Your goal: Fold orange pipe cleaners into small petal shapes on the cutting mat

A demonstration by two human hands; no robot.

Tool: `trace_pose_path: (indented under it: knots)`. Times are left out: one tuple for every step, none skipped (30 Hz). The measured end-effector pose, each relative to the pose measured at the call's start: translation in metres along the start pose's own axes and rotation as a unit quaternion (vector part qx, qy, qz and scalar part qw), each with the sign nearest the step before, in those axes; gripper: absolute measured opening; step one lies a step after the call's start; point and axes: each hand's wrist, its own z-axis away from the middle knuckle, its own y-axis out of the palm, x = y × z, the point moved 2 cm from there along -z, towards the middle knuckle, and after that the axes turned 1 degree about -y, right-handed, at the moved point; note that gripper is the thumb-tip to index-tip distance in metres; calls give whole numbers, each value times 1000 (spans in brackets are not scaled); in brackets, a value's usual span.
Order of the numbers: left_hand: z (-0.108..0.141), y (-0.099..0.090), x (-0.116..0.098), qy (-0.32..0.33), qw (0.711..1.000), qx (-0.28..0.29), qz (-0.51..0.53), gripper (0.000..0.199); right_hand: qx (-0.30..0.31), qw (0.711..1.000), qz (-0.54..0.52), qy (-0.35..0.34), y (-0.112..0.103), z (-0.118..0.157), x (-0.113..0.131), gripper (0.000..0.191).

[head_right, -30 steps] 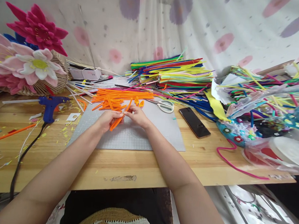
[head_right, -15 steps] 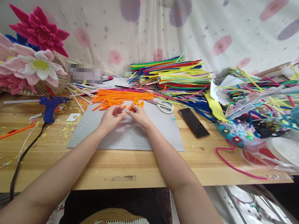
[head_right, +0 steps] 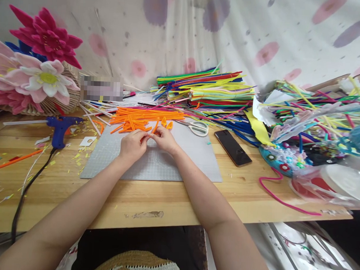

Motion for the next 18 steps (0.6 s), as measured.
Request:
trace_pose_path:
  knots:
    - [0, 0, 1, -27, 999, 4, 33, 17, 7, 1000, 14, -24, -1, 1, 3, 19]
    - [-1, 1, 3, -58, 995, 12, 76, 14, 15, 999, 24, -44, -2, 1, 5, 19]
    - [-2, 2, 5, -93, 987, 24, 129, 11, 25, 997, 29, -60, -3, 2, 7, 20]
    - [-3, 2, 7, -134, 972, 38, 190, 9, 35, 996, 31, -72, -3, 3, 10, 20]
    - [-4, 2, 8, -180, 948, 60, 257, 7, 44, 995, 30, -81, -4, 4, 12, 20]
    - [-5, 3, 10, -230, 913, 89, 324, 7, 53, 994, 28, -89, -5, 5, 14, 21]
    - [-5, 3, 11, -282, 869, 124, 387, 8, 61, 993, 26, -95, -5, 5, 17, 21]
    - [-5, 3, 12, -331, 817, 167, 441, 9, 70, 992, 24, -100, -5, 6, 19, 21]
    - [-5, 2, 12, -370, 765, 206, 484, 9, 78, 991, 20, -103, -5, 7, 21, 21]
    - [-5, 1, 12, -399, 719, 239, 517, 10, 87, 991, 16, -104, -5, 8, 23, 22]
    - [-4, -1, 12, -419, 683, 262, 538, 11, 95, 990, 10, -104, -5, 9, 24, 22]
    - [-4, -2, 12, -432, 660, 273, 550, 11, 102, 989, 3, -103, -5, 9, 25, 22]
    - [-3, -2, 12, -439, 650, 277, 555, 12, 106, 989, -3, -102, -5, 9, 25, 23]
    - [-3, -3, 12, -438, 651, 274, 556, 12, 107, 989, -6, -100, -6, 9, 24, 23]
    - [-2, -2, 11, -428, 663, 267, 553, 11, 106, 990, -6, -95, -7, 9, 22, 23]
    - [-2, -1, 11, -413, 684, 254, 544, 9, 105, 990, -2, -89, -7, 8, 20, 22]
    - [-2, 0, 10, -394, 713, 237, 530, 7, 103, 991, 5, -81, -8, 7, 17, 22]
    - [-2, 1, 10, -373, 744, 217, 510, 5, 100, 992, 16, -71, -8, 6, 13, 21]
